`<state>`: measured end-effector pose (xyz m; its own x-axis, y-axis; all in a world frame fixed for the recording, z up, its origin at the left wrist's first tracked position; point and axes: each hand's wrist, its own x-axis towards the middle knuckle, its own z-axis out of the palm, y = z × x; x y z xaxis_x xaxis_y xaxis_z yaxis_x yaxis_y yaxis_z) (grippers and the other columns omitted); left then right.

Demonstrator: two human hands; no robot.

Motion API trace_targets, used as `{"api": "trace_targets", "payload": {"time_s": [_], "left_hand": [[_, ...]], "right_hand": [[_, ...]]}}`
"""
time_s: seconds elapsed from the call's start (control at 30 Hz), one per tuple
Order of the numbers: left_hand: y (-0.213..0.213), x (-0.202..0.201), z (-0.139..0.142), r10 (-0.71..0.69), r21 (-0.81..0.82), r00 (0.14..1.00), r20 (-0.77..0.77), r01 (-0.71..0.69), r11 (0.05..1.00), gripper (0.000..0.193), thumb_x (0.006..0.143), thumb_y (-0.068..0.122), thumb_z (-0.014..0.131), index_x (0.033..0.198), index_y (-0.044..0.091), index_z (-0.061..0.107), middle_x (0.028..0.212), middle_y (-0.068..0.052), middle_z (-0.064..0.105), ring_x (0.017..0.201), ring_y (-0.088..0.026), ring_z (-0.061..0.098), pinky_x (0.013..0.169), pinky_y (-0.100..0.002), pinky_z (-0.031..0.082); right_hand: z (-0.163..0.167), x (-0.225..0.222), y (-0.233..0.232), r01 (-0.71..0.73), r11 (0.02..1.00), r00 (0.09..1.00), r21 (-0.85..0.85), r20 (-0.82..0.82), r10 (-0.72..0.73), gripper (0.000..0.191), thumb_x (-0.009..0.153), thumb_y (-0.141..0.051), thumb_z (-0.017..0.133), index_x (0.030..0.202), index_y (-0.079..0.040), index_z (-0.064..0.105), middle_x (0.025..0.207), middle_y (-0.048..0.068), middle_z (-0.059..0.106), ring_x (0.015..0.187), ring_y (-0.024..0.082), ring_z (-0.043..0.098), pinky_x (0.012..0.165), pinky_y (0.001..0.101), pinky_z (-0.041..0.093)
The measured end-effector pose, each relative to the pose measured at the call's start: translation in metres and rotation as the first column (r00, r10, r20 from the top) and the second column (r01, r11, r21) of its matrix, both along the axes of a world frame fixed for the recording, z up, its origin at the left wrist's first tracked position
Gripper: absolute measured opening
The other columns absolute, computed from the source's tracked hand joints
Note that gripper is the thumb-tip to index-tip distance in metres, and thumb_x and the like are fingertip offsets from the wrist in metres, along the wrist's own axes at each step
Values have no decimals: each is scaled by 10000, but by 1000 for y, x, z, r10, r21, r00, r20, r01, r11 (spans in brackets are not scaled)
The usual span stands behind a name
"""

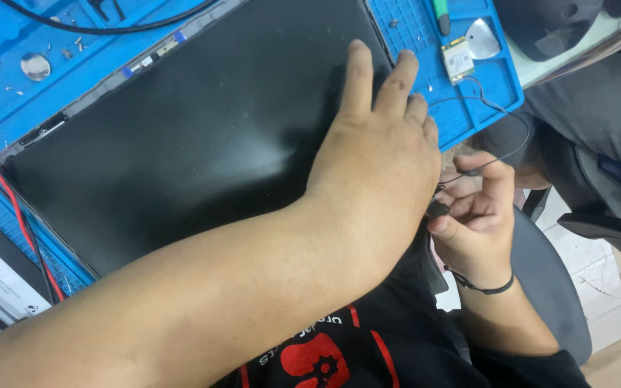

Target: The person sits on a chair and uses pliers to work on a small metal component, then holds a disassembled laptop screen on their lap, uses a screwdriver on the screen bezel, and routes a thin cable along the screen edge.

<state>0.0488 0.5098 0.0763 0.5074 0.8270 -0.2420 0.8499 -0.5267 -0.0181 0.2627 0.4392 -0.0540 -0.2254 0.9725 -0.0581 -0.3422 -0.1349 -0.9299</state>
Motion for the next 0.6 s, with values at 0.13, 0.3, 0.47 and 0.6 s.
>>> {"api": "trace_targets", "payload": {"time_s": [0.13, 0.3, 0.47, 0.6], "left_hand": [[-1, -3, 3, 6, -9, 1000, 4, -6, 1000, 676, 779, 438, 676, 1337, 62, 618, 1406, -128, 571, 1472, -364, 290, 1141, -681, 119], [3, -5, 13, -16, -133, 1000, -24, 12, 991, 552, 814, 390, 687, 1261, 68, 667, 1413, -138, 553, 1464, -381, 270, 1121, -678, 112], [8, -4, 20, -18, -141, 1000, -13, 16, 990, 518, 772, 420, 721, 1187, 111, 721, 1368, -130, 590, 1457, -384, 280, 1120, -679, 107], [10, -3, 23, -45, -194, 999, -21, 41, 980, 510, 770, 470, 728, 1146, 125, 751, 1362, -135, 600, 1468, -397, 271, 1132, -678, 93]], "right_hand": [[-18, 8, 2, -72, 994, 991, -88, -120, 61, 650, 883, -148, 888, 1389, 41, 527, 1175, 128, 692, 894, 102, 678, 794, 207, 517], [-38, 14, 7, -27, 999, 998, 41, -57, 29, 507, 926, -193, 866, 1271, 50, 584, 1160, 117, 707, 1007, 112, 684, 926, 245, 546], [-42, 19, 4, 13, 993, 999, 120, 33, -17, 442, 935, -223, 846, 1220, 25, 616, 1072, 113, 730, 940, 105, 693, 891, 247, 556], [-41, 23, 1, 41, 991, 996, 130, 72, -51, 382, 957, -188, 854, 1173, 39, 634, 969, 73, 711, 826, 63, 646, 777, 188, 517]]}}
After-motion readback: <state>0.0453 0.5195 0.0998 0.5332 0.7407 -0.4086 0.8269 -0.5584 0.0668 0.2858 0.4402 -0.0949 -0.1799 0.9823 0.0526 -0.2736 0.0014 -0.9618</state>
